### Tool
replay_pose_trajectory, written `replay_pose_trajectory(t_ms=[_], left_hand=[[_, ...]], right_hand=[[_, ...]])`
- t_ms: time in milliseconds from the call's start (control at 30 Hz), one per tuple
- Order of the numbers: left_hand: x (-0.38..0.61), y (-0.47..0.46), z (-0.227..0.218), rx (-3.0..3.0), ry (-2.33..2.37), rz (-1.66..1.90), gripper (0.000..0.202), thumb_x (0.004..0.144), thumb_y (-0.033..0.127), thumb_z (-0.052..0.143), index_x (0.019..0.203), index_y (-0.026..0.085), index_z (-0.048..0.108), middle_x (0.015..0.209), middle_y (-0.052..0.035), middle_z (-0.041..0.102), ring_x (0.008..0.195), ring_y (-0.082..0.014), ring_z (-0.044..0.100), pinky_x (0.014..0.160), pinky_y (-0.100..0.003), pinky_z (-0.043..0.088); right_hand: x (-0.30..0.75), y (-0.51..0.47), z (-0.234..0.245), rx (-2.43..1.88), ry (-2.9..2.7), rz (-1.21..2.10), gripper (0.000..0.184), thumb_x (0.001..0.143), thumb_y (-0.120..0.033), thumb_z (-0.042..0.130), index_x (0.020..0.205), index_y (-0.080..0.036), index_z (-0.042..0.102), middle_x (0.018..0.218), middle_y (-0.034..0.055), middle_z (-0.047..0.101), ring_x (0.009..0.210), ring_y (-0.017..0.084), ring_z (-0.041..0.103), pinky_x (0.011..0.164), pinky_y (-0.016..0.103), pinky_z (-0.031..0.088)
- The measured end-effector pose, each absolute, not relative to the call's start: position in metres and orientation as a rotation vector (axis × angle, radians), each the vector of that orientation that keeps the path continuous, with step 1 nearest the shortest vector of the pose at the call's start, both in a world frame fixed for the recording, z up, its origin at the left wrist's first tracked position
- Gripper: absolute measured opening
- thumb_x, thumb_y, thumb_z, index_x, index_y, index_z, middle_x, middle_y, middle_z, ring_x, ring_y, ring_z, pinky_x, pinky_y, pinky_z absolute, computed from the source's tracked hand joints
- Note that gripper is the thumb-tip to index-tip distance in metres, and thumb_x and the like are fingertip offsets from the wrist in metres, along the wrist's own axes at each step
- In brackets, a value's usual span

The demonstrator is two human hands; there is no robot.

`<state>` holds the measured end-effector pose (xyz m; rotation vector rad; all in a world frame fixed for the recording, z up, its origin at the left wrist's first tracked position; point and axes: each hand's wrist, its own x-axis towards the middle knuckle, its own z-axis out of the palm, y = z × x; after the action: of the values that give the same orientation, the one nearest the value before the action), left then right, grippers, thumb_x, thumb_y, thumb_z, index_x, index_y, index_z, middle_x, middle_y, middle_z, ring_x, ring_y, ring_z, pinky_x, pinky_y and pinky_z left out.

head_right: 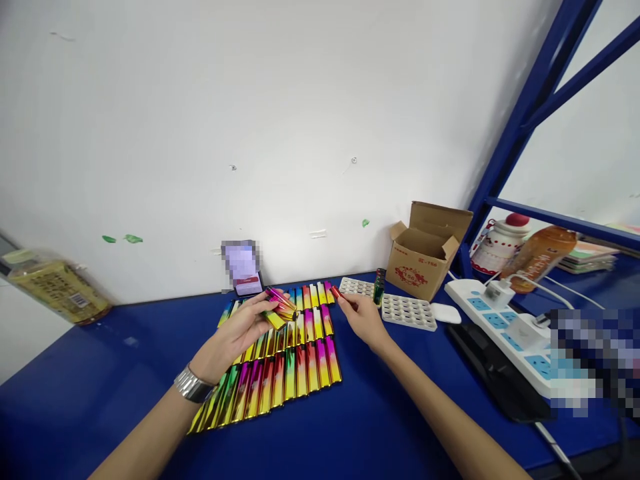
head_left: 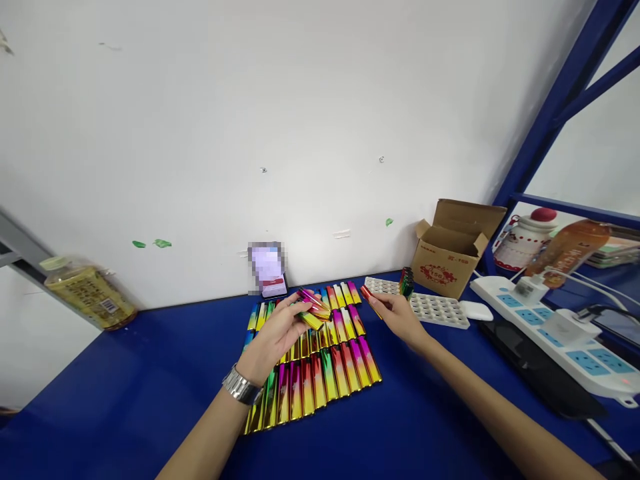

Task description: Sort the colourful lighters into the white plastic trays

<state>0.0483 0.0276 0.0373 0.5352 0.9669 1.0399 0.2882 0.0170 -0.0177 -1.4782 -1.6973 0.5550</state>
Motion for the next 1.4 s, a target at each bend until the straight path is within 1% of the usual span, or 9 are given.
replay_pose_trajectory(t_ms=[100,167,333,433,600,767,900,1267,1400], left_hand=[[0.047,0.028,0.038,0.539,0.978,1.048,0.068,0.08,-0.003,0.058,0.139,0.017,0.03,0.104,-0.0117,0.065,0.076,-0.0162,0.07,0.069,-0.028,0.06],[0.048,0.028,0.038,0.542,0.981,1.043,0.069,0.079,-0.004,0.059,0.139,0.016,0.031,0.104,-0.0122,0.065,0.079,-0.0171,0.07,0.071,-0.028,0.06],[0.048,0.029,0.035,0.578,0.967,1.024,0.069,0.08,-0.003,0.057,0.14,0.016,0.028,0.103,-0.0123,0.065,0.077,-0.0162,0.069,0.066,-0.026,0.06],[0.048,0.031,0.032,0.589,0.966,1.015,0.071,0.081,-0.003,0.056,0.142,0.016,0.026,0.101,-0.0123,0.065,0.077,-0.0169,0.069,0.064,-0.026,0.06],[0.048,0.032,0.03,0.581,0.97,1.0,0.072,0.081,-0.004,0.055,0.143,0.017,0.024,0.101,-0.0129,0.065,0.076,-0.0178,0.07,0.062,-0.027,0.061],[0.049,0.03,0.032,0.596,0.94,0.988,0.074,0.082,-0.004,0.054,0.144,0.018,0.02,0.1,-0.0128,0.065,0.073,-0.017,0.069,0.059,-0.025,0.06],[0.05,0.028,0.033,0.583,0.934,0.975,0.076,0.081,-0.004,0.054,0.145,0.019,0.02,0.105,-0.014,0.064,0.075,-0.0173,0.069,0.062,-0.027,0.06],[0.059,0.015,0.035,0.663,1.015,0.814,0.075,0.076,-0.004,0.061,0.141,0.016,0.029,0.088,-0.0071,0.061,0.063,-0.013,0.064,0.051,-0.022,0.054],[0.063,0.01,0.035,0.676,1.024,0.763,0.07,0.075,-0.004,0.062,0.138,0.015,0.036,0.083,-0.0042,0.06,0.06,-0.0113,0.062,0.053,-0.022,0.054]], right_hand=[[0.288,0.006,-0.027,-1.475,-1.632,0.652,0.042,0.085,-0.044,0.044,0.085,-0.013,0.072,0.063,0.0026,0.064,0.058,0.018,0.054,0.051,0.025,0.037],[0.287,0.001,-0.028,-1.547,-1.654,0.599,0.038,0.085,-0.041,0.045,0.084,-0.013,0.071,0.065,0.004,0.065,0.059,0.018,0.057,0.053,0.026,0.039],[0.28,-0.009,-0.023,-1.91,-1.91,-0.016,0.028,0.088,-0.026,0.045,0.09,-0.014,0.07,0.082,0.0105,0.065,0.076,0.021,0.061,0.064,0.027,0.042],[0.277,-0.014,-0.02,-1.999,-2.097,-0.221,0.027,0.091,-0.026,0.044,0.097,-0.014,0.068,0.086,0.0124,0.064,0.087,0.023,0.061,0.07,0.027,0.042],[0.276,-0.018,-0.018,-1.992,-2.214,-0.143,0.031,0.095,-0.027,0.036,0.098,-0.017,0.065,0.084,0.0095,0.063,0.084,0.021,0.061,0.065,0.026,0.038],[0.275,-0.018,-0.015,-2.066,-2.186,0.014,0.029,0.095,-0.028,0.035,0.096,-0.017,0.062,0.082,0.0083,0.064,0.074,0.019,0.063,0.057,0.025,0.034],[0.27,-0.014,-0.013,-2.082,-2.166,0.098,0.029,0.095,-0.028,0.035,0.091,-0.017,0.062,0.083,0.0089,0.065,0.075,0.02,0.064,0.056,0.025,0.033],[0.264,-0.005,-0.012,-2.029,-2.184,0.157,0.033,0.097,-0.031,0.032,0.091,-0.015,0.061,0.088,0.0106,0.067,0.078,0.021,0.065,0.06,0.025,0.035],[0.263,-0.003,-0.013,-2.006,-2.187,0.186,0.033,0.097,-0.033,0.034,0.09,-0.015,0.061,0.089,0.0115,0.068,0.081,0.022,0.065,0.062,0.026,0.037]])
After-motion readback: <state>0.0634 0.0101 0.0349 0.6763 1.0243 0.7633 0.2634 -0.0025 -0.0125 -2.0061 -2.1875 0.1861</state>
